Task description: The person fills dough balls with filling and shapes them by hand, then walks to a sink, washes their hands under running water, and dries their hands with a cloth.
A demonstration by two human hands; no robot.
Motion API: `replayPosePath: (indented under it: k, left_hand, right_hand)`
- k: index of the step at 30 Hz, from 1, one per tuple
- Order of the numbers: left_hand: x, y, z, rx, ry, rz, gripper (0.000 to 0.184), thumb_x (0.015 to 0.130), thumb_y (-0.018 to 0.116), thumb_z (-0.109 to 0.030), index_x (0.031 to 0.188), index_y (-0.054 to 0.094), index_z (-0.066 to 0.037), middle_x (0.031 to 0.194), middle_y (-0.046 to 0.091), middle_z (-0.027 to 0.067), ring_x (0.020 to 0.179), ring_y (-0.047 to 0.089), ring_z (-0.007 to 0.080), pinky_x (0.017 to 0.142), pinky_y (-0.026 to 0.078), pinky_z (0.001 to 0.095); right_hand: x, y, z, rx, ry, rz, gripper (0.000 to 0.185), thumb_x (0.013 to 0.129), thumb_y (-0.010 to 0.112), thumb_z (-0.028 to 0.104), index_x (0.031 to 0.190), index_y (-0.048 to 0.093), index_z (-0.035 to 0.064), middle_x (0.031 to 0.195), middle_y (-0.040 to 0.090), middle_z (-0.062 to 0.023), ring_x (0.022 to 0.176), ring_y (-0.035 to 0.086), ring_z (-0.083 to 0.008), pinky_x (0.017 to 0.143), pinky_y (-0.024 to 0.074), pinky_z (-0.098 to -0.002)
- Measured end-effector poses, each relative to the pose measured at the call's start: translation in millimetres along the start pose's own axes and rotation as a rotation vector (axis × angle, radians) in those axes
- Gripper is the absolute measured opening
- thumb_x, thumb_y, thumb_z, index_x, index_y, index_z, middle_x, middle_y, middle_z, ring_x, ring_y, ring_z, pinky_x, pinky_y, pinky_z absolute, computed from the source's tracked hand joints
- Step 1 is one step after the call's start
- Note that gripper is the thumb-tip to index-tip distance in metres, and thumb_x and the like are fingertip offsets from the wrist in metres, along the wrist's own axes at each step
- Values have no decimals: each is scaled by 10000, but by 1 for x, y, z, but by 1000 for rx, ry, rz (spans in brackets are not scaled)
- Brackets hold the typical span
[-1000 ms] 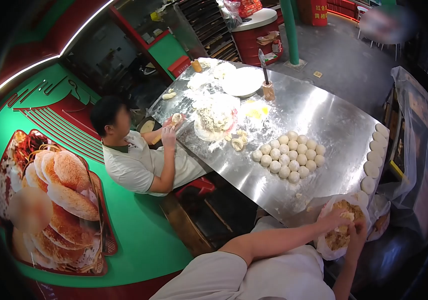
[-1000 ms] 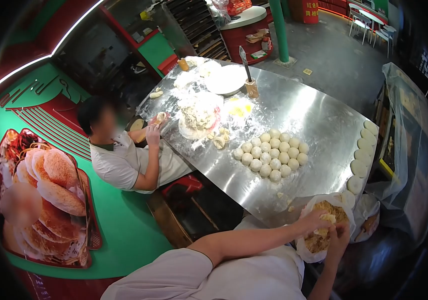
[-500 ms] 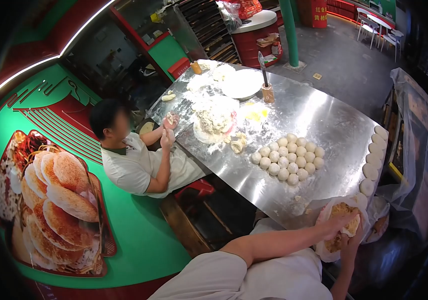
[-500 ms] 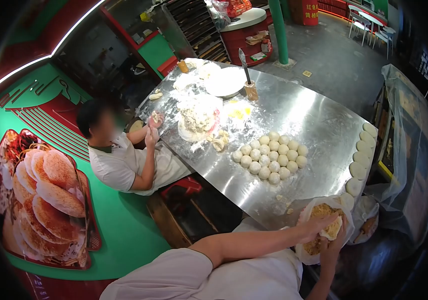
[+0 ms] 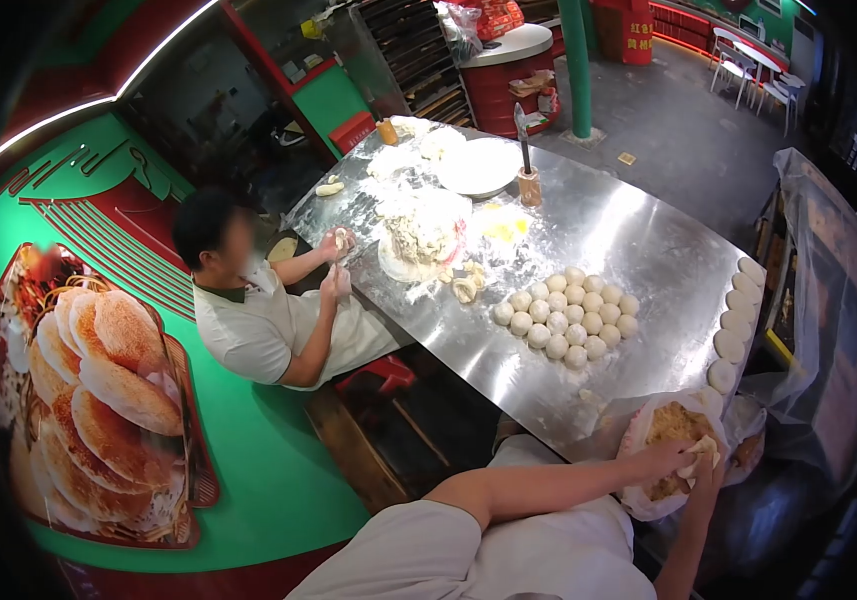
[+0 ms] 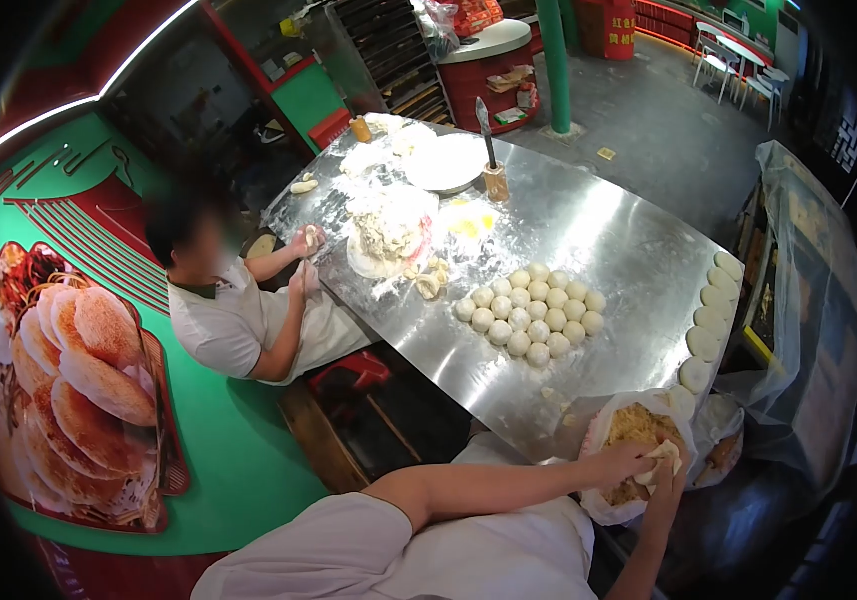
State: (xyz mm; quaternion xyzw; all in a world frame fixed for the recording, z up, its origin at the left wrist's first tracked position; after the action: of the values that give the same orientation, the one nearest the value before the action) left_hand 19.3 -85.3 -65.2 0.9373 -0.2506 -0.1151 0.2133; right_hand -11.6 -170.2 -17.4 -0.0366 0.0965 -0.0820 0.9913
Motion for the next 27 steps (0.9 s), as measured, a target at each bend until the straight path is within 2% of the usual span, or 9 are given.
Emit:
replayPosePath:
  k: [2, 4, 6, 9, 11, 14, 21, 25, 27]
  left_hand:
    - [-10, -11, -14, 331, -214, -54, 254, 936, 553, -231, 936, 633, 10, 697, 584, 71, 616, 562, 142, 549, 457, 322]
    - [-4, -14, 1, 350, -137, -79, 268, 937, 545, -242, 919, 633, 10, 681, 576, 68, 586, 555, 144, 519, 445, 316]
    - [-2, -17, 2, 370, -58, -112, 283, 937, 537, -253, 902, 633, 10, 665, 569, 65, 556, 547, 147, 488, 434, 309]
    - [-9, -14, 23, 163, -257, -38, 299, 934, 527, -282, 926, 633, -3, 693, 584, 53, 614, 571, 138, 526, 449, 302]
    - [-3, -13, 50, -326, -250, -30, 367, 947, 520, -369, 1007, 611, -19, 805, 616, 45, 703, 586, 130, 586, 476, 280]
    - [-15, -8, 28, -272, -400, 38, 474, 963, 498, -474, 1107, 575, -29, 929, 619, 48, 813, 600, 151, 730, 506, 300]
    - [-23, -12, -21, -259, -310, -3, 584, 966, 423, -591, 1097, 579, -44, 855, 608, 42, 853, 591, 182, 854, 474, 346]
    - [-28, -62, -53, -99, -230, 0, 581, 993, 402, -539, 1196, 593, -29, 940, 639, 56, 856, 607, 173, 807, 502, 320]
    - [-46, -75, -70, -280, -309, -67, 521, 1000, 433, -461, 1101, 638, 8, 918, 674, 135, 864, 674, 237, 745, 563, 352]
  right_hand:
    - [-4, 7, 6, 84, 43, 25, 289, 1008, 431, 174, 1249, 499, 31, 1212, 534, -124, 1081, 535, -233, 899, 473, -333]
    - [-4, 15, 30, -360, -406, -23, 239, 983, 435, 117, 1160, 537, -8, 1183, 569, -163, 1110, 539, -289, 964, 418, -389]
    - [0, 9, 14, -452, -400, -9, 236, 962, 452, 101, 1143, 549, -17, 1195, 566, -175, 1140, 527, -317, 1003, 391, -400]
    - [-8, 17, 20, -634, -502, 20, 217, 957, 466, 104, 1107, 554, -26, 1186, 564, -189, 1142, 527, -341, 1007, 388, -400]
    - [-13, 20, 27, -545, -514, -14, 206, 950, 494, 127, 1070, 549, -32, 1151, 564, -196, 1123, 525, -367, 984, 398, -423]
    - [-30, 48, 64, -786, -732, -57, 209, 951, 509, 167, 1016, 545, -29, 1038, 583, -197, 999, 561, -388, 849, 448, -436]
    - [40, 27, 10, -766, -365, 54, 262, 905, 617, 231, 974, 540, -9, 845, 580, -180, 780, 568, -397, 677, 440, -466]
    - [8, 107, 112, -611, -802, 146, 276, 852, 685, 253, 919, 569, 11, 828, 609, -161, 764, 594, -345, 691, 454, -432]
    - [23, 103, 94, -659, -628, 222, 254, 844, 690, 242, 911, 582, 22, 842, 631, -156, 778, 614, -319, 695, 457, -421]
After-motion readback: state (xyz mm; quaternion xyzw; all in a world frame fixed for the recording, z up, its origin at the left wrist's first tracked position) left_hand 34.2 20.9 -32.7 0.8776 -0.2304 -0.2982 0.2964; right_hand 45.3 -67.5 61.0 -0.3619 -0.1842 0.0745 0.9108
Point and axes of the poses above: each hand's wrist, its own x-axis towards the middle knuckle, its own y-axis out of the palm, z = x × y, the point moved 9 cm from there along x, towards the middle knuckle
